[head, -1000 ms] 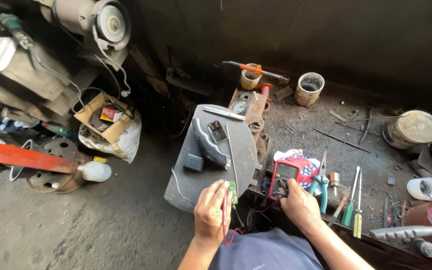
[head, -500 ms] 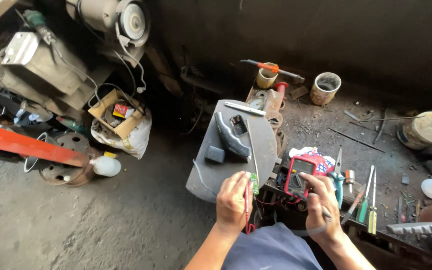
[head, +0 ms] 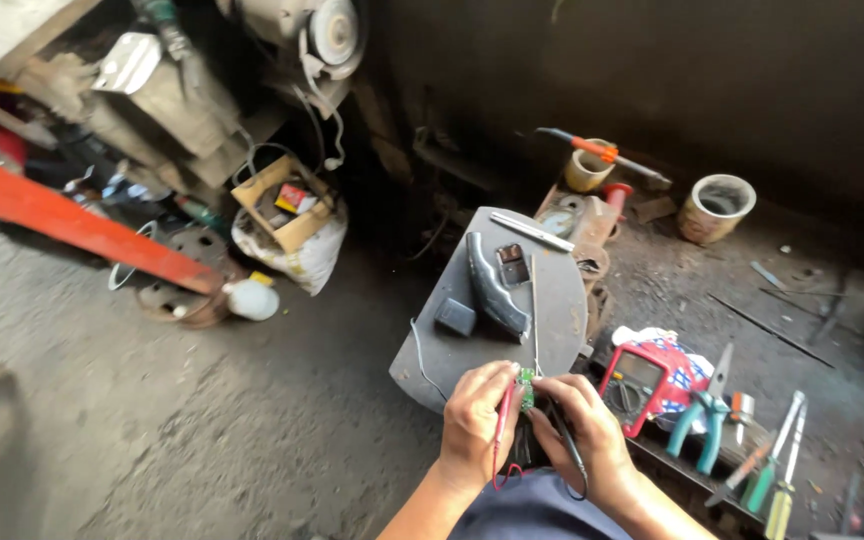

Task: The person holds a small electronic component with a green circuit board and uses a multimeter to test it. They connect the multimeter probes to different points on the board while holding the component in their hands.

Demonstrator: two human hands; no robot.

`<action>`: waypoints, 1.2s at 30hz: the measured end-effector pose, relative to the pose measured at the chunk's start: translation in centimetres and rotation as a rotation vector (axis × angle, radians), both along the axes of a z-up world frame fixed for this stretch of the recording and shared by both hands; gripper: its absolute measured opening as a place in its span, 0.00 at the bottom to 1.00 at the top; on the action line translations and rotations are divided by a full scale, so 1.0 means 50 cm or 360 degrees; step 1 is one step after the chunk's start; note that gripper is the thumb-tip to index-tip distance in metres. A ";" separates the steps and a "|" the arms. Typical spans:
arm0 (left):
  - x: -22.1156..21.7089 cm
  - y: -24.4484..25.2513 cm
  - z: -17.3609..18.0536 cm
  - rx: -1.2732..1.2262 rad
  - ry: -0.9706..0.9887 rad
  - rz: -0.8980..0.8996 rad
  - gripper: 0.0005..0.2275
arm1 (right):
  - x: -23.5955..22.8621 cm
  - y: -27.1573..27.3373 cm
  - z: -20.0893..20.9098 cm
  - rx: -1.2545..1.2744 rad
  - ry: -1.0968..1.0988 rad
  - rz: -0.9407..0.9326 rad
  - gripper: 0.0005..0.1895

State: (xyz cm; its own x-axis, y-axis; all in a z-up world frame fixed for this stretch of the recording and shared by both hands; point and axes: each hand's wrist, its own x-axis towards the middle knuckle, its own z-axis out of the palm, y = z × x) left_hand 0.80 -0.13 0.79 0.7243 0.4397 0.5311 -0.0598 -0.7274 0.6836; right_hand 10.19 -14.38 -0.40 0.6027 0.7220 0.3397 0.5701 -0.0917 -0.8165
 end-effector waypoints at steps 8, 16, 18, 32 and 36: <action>0.000 0.009 -0.005 -0.0929 0.0271 0.0094 0.11 | 0.040 0.003 -0.006 0.0023 0.0052 0.0129 0.21; -0.008 0.017 0.000 -0.1140 0.0291 0.0038 0.10 | 0.053 0.002 -0.003 0.0015 0.0064 0.0143 0.21; -0.011 0.016 -0.005 -0.1160 0.0252 -0.0002 0.10 | 0.057 0.001 0.004 0.0015 0.0090 0.0217 0.20; -0.014 0.015 -0.013 -0.1013 0.0183 -0.0013 0.10 | 0.053 0.007 0.006 -0.0003 0.0119 0.0165 0.16; -0.012 0.014 -0.016 -0.1032 0.0170 0.0014 0.09 | 0.036 -0.011 -0.046 -0.0089 0.0239 -0.0116 0.20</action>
State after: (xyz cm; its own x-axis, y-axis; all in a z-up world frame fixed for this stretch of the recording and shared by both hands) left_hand 0.20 0.59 -0.03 0.7534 0.6524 0.0816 0.0369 -0.1659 0.9854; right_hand 11.98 -14.95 -2.71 0.6951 0.6898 0.2024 0.4322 -0.1760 -0.8844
